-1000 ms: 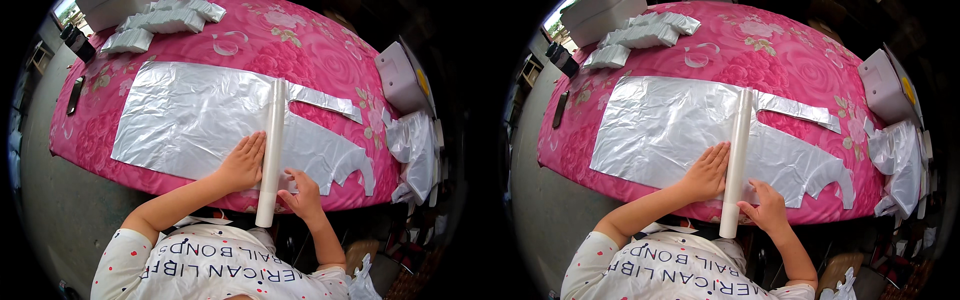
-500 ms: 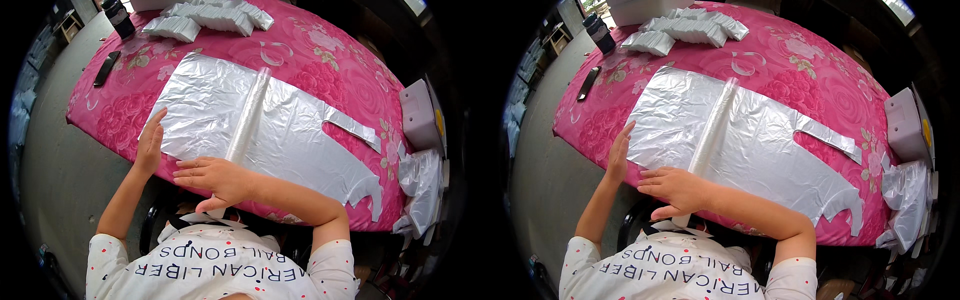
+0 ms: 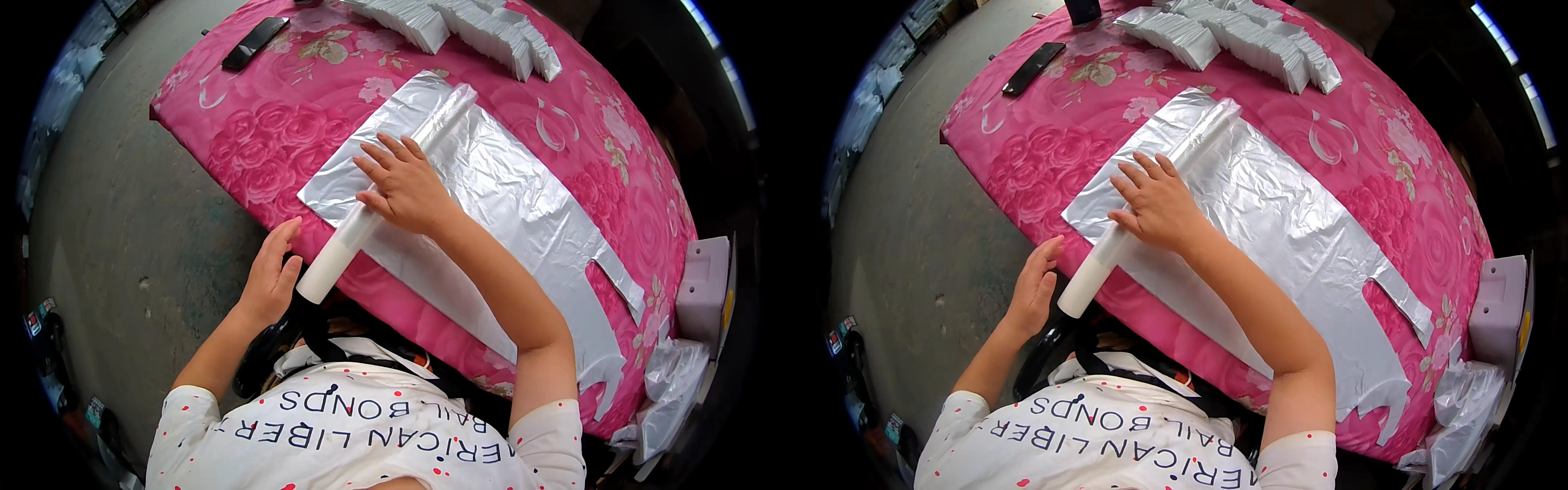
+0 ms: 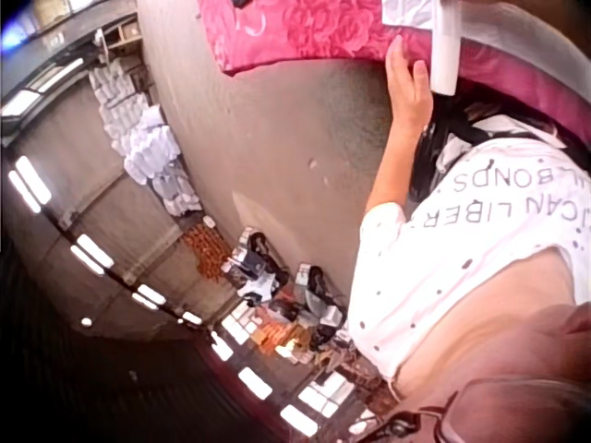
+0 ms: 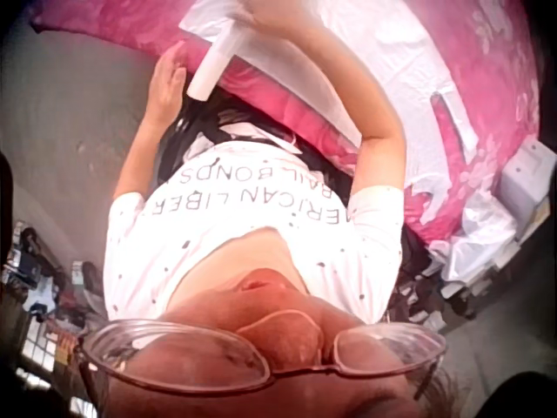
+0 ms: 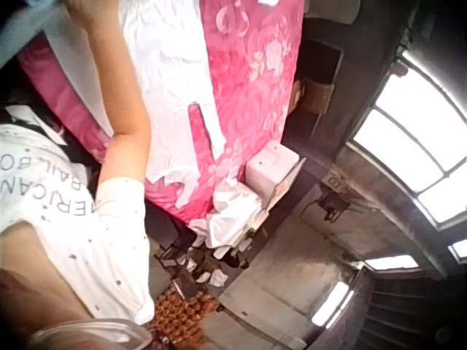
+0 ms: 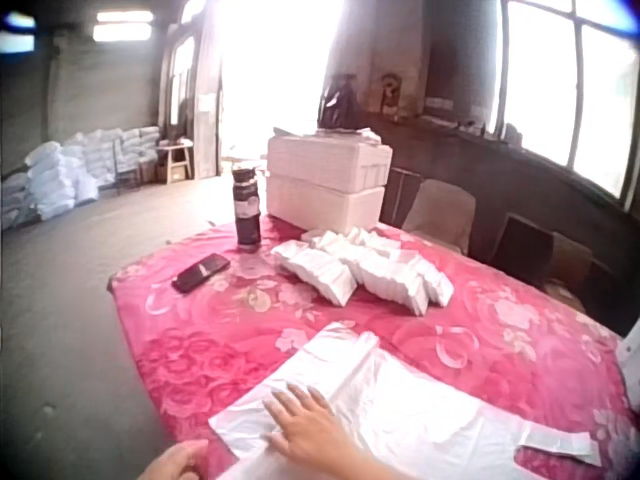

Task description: The person wraps small white rectangular items in clear plastic film on a pink floral tablecloth. They unroll the film, place an item, fold the film around it, and set the wrapped unit aside. The process repeats with multiple items.

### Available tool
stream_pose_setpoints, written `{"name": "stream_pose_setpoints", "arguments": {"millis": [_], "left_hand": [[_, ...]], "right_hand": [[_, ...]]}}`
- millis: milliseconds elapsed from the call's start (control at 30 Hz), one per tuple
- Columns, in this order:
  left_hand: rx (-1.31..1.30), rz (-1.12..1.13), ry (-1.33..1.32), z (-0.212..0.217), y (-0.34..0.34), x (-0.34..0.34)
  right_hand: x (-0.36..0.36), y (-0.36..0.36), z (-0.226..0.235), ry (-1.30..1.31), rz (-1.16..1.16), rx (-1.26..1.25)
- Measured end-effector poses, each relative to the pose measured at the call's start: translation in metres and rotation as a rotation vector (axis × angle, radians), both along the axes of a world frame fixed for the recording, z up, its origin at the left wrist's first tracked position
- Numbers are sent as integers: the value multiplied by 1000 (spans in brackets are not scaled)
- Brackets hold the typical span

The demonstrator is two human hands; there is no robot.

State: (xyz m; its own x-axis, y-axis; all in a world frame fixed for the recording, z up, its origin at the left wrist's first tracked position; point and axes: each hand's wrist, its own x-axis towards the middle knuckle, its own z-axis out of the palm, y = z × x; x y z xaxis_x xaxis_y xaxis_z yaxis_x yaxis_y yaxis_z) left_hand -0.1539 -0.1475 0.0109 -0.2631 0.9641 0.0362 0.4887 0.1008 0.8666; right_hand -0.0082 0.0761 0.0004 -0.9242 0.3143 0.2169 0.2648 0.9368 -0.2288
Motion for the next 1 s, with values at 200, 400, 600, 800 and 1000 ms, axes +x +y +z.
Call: {"name": "stream_pose_setpoints", "arguments": {"millis": [200,400,600,800,1000], "left_hand": [[-314,118,453,10,19,14],[-275,-96,-731,3,13,12],[-424,-453,-1518,14,19,44],[-524,-236,-819,25,40,74],[-574,-386,-1198,21,42,98]], "right_hand": [[-68,-18,-10,262,-436,-132],[-54,-27,-21,1061,-678,-913],[5,-40,49,1202,-244,-1870],[43,-43,60,1197,-422,-1597],[73,-62,44,1284,-352,-1790]]}}
